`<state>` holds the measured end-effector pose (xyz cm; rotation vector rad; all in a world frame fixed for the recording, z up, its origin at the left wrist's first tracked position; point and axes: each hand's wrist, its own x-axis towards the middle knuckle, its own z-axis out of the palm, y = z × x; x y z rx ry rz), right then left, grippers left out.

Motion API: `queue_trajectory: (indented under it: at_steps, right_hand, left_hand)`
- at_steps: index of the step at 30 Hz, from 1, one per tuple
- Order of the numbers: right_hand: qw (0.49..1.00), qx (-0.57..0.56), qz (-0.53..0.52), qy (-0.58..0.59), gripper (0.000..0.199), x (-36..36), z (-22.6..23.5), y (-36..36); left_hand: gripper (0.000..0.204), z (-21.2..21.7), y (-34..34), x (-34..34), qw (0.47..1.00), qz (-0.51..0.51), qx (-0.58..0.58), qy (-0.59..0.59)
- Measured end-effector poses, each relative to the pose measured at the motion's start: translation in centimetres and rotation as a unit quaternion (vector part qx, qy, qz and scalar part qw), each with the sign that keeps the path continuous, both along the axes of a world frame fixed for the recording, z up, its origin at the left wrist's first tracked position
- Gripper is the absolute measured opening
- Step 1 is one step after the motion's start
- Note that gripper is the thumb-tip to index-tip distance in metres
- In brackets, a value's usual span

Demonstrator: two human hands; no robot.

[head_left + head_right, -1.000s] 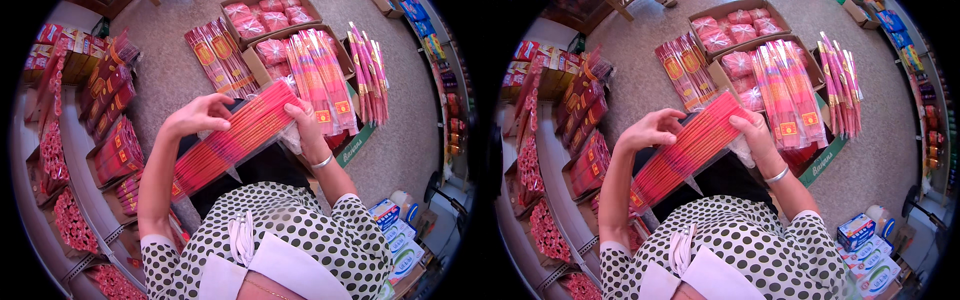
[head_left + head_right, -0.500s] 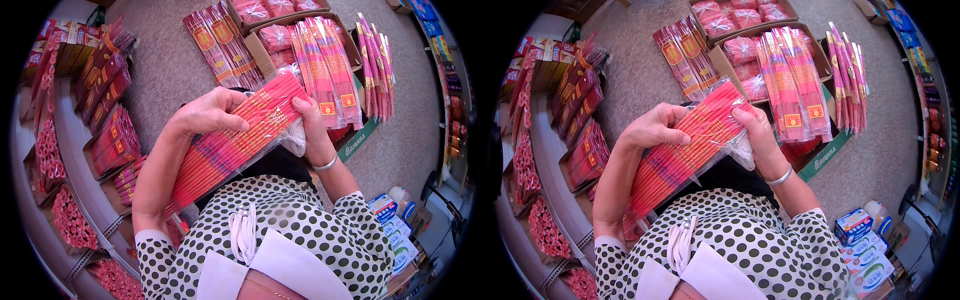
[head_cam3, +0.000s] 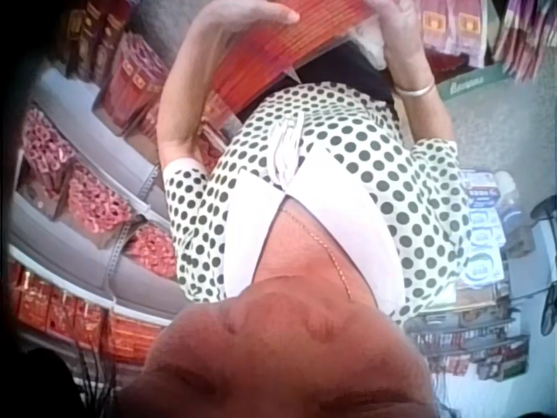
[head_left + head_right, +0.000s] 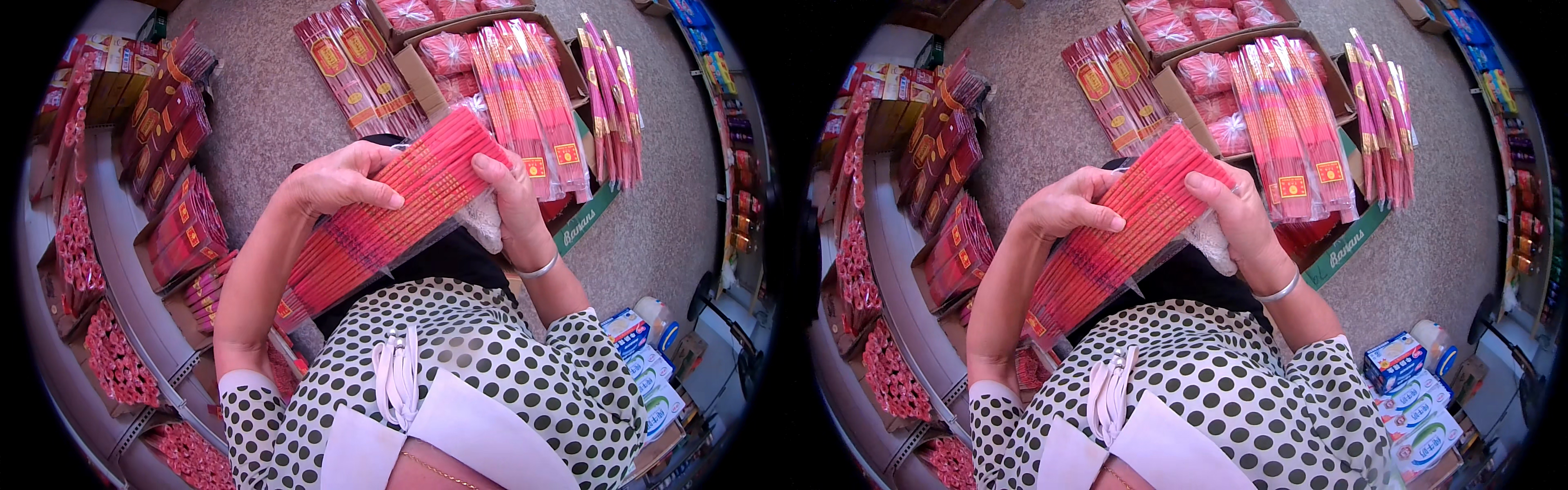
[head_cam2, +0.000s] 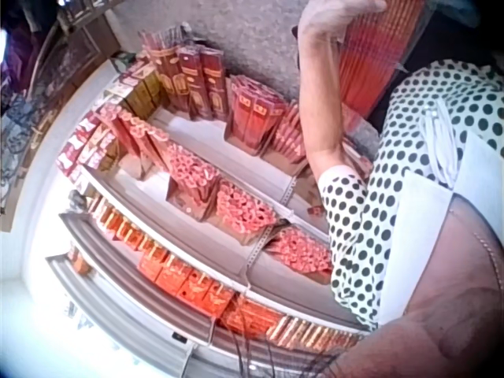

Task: The person sits on the floor in a store aisle and wipes the plastic packaging of red incense sticks with a white cloth. They handle the items one by one, wiping the surface of the packages before placing them back into the cardboard boxes.

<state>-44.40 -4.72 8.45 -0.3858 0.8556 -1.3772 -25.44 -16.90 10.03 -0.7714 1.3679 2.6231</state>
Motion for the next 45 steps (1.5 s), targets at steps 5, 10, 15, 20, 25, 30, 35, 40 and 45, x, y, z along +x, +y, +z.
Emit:
queue_trajectory:
  at_steps: [5,10,15,20,25,30,35,40,45]
  right_hand:
    - [1.000,-0.001,-0.004,-0.011,0.032,0.1,-0.1,0.2]
    - [1.000,0.007,-0.004,-0.023,0.032,0.2,-0.5,0.3]
    - [0.999,0.019,-0.002,-0.042,0.032,0.3,-0.8,0.4]
    - [1.000,0.013,0.004,-0.019,0.031,0.3,-0.8,0.6]
    - [1.000,0.016,0.004,0.009,0.031,0.2,-1.0,0.8]
    - [0.999,0.037,-0.002,0.037,0.031,-0.3,-3.4,0.7]
    - [0.994,0.076,0.007,0.082,0.028,-1.7,-7.5,1.6]
    - [0.984,0.118,-0.067,0.117,0.023,-5.0,-9.0,3.3]
    - [0.966,0.080,-0.066,0.238,0.023,-7.4,-7.6,3.1]
  left_hand:
    - [0.050,-0.2,0.2,0.1,1.000,-0.012,0.007,-0.002]
    - [0.051,-0.2,0.3,0.3,1.000,-0.007,0.008,0.004]
    - [0.050,0.0,0.5,0.2,1.000,0.005,-0.008,0.018]
    - [0.049,0.1,0.4,0.0,0.999,-0.017,-0.037,0.006]
    - [0.047,-1.0,0.3,0.1,0.991,-0.050,-0.123,0.000]
    - [0.043,-2.5,0.3,-0.5,0.979,-0.057,-0.193,-0.032]
    - [0.034,-4.7,0.2,-1.0,0.949,-0.118,-0.272,-0.106]
    - [0.038,-4.0,1.0,-1.1,0.870,-0.155,-0.452,-0.122]
    - [0.062,-1.8,3.5,-1.8,0.760,-0.236,-0.554,-0.244]
